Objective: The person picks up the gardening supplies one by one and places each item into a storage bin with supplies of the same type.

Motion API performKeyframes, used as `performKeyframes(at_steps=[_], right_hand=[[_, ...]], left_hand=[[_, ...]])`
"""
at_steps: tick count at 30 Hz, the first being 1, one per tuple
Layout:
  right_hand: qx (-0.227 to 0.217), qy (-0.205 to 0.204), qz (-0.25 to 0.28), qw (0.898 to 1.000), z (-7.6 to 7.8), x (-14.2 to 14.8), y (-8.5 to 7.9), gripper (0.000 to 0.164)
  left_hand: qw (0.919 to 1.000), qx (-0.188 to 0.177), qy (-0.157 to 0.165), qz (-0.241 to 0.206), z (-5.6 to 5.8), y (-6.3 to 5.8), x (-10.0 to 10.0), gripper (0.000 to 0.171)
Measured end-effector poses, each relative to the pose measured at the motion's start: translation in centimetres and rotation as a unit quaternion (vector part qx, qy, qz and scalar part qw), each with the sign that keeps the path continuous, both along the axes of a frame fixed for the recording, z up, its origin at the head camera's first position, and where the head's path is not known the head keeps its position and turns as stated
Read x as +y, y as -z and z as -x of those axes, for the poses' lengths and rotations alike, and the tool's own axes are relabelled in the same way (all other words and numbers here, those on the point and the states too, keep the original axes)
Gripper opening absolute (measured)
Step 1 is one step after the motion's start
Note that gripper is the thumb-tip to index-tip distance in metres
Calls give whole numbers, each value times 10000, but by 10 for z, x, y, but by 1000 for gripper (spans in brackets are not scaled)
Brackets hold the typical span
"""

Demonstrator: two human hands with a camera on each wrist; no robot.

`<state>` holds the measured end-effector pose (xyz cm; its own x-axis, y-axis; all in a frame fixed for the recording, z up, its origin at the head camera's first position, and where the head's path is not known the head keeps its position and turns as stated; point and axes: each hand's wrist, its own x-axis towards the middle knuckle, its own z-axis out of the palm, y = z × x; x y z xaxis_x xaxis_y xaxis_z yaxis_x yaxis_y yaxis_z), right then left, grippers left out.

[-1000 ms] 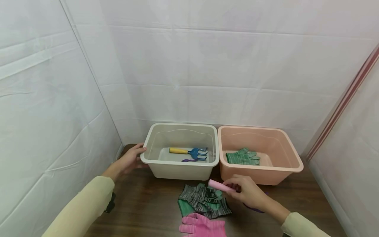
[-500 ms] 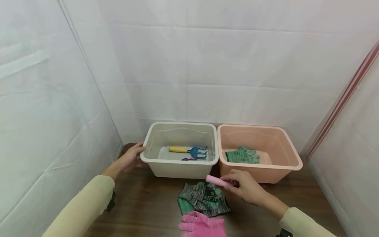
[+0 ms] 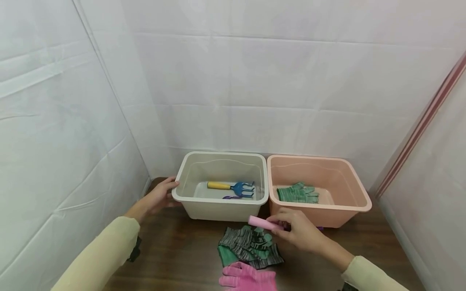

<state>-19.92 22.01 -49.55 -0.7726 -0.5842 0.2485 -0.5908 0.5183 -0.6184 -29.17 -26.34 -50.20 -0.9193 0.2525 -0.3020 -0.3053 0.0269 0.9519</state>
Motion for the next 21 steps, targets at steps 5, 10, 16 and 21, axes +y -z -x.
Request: performKeyframes(at_steps=[5,10,16,21], right_hand=[[94,-56,6,9999,4,-7,-8,24],[76,-62,-56,9999,9,-13,-18,23],[126,-160,-14,9998,18,-23,-32,22],[187,-79,50,9998,27,-32,-41,21]], left_hand=[[10000,-39,-33,-26,1,0,0,59],[10000,-39,-48,-27,0,-1,1,59],[10000,-6,20,12,-1,-2,0,59],[10000,-43,29,15,0,-2,-1,61]])
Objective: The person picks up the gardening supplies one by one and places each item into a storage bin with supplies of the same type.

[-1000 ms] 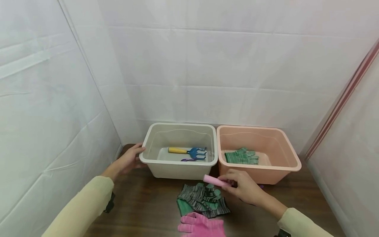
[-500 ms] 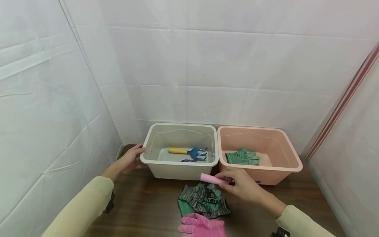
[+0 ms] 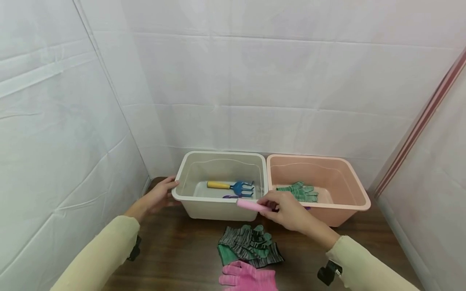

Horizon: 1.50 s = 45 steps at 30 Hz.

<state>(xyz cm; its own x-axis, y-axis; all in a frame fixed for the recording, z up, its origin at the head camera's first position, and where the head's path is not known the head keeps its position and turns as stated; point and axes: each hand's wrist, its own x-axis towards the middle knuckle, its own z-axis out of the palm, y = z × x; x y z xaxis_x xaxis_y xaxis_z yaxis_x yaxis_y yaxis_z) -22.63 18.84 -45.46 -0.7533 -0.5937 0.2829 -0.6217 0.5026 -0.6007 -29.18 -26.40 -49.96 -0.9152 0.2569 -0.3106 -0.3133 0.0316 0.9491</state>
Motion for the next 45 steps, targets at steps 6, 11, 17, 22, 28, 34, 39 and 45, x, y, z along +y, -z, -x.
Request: performKeyframes(at_steps=[6,11,17,22,28,34,39,45], right_hand=[[-24,113,7,9999,11,-12,-4,19],[-70,160,-143,9997,16,-18,-4,20],[-149,72,-131,9998,22,-22,-9,17],[-169,67,-119,9998,30,-27,-13,18],[4,152,-239,9996,40,-35,-12,20],[321,72,-397,9987,48,-44,-13,18],[465,74,-658,9967,55,-50,-12,19],[399,182,-681,9967,63,-53,-15,18]], left_hand=[[10000,28,11,-7,0,1,0,62],[10000,48,17,-18,0,1,0,61],[10000,60,39,-12,0,0,1,62],[10000,73,59,-4,0,0,1,61],[9999,87,74,5,-1,1,1,61],[9999,62,98,3,0,-1,3,62],[9999,59,106,-5,1,-1,5,63],[9999,69,99,-54,3,1,6,62]])
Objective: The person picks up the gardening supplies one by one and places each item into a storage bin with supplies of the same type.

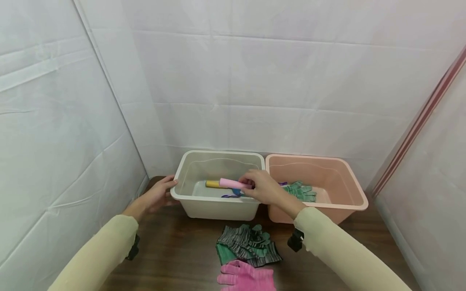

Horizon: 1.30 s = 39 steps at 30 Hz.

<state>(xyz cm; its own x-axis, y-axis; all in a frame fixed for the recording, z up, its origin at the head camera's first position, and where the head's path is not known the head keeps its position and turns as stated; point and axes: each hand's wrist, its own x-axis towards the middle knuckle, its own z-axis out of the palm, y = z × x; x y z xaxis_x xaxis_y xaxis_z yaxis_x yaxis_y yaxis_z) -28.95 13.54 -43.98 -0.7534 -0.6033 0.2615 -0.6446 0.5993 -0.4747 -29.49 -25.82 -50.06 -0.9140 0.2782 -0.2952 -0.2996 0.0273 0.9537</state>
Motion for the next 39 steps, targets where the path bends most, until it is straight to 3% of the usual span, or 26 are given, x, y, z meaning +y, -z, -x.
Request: performKeyframes(at_steps=[23,39], right_hand=[[-233,34,-40,9997,22,-30,-7,17],[-57,-1,-240,9997,28,-52,0,14]], left_hand=[[10000,24,-28,-75,1,0,-6,60],[9999,-35,-95,67,-1,0,-4,60]])
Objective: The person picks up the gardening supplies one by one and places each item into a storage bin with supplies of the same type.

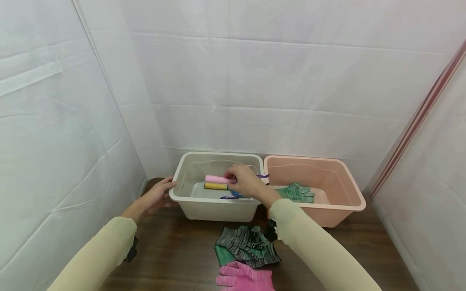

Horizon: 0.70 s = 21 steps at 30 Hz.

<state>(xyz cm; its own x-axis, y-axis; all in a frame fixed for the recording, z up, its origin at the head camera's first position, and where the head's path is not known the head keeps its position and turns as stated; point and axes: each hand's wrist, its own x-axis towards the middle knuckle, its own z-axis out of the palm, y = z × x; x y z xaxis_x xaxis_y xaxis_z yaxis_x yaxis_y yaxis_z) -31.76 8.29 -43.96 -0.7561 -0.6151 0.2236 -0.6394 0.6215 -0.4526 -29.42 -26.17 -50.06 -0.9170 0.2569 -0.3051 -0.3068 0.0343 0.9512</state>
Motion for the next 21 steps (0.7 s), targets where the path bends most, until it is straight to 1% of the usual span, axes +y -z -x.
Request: performKeyframes(at_steps=[8,14,21], right_hand=[[149,-153,-23,9998,-1,-11,3,15],[159,-198,12,9997,-3,-13,5,15],[292,-241,7,9993,-2,-15,6,14]], left_hand=[[10000,27,-47,-15,-1,0,2,60],[10000,39,-15,-35,-1,1,3,60],[10000,35,-27,-49,0,2,2,61]])
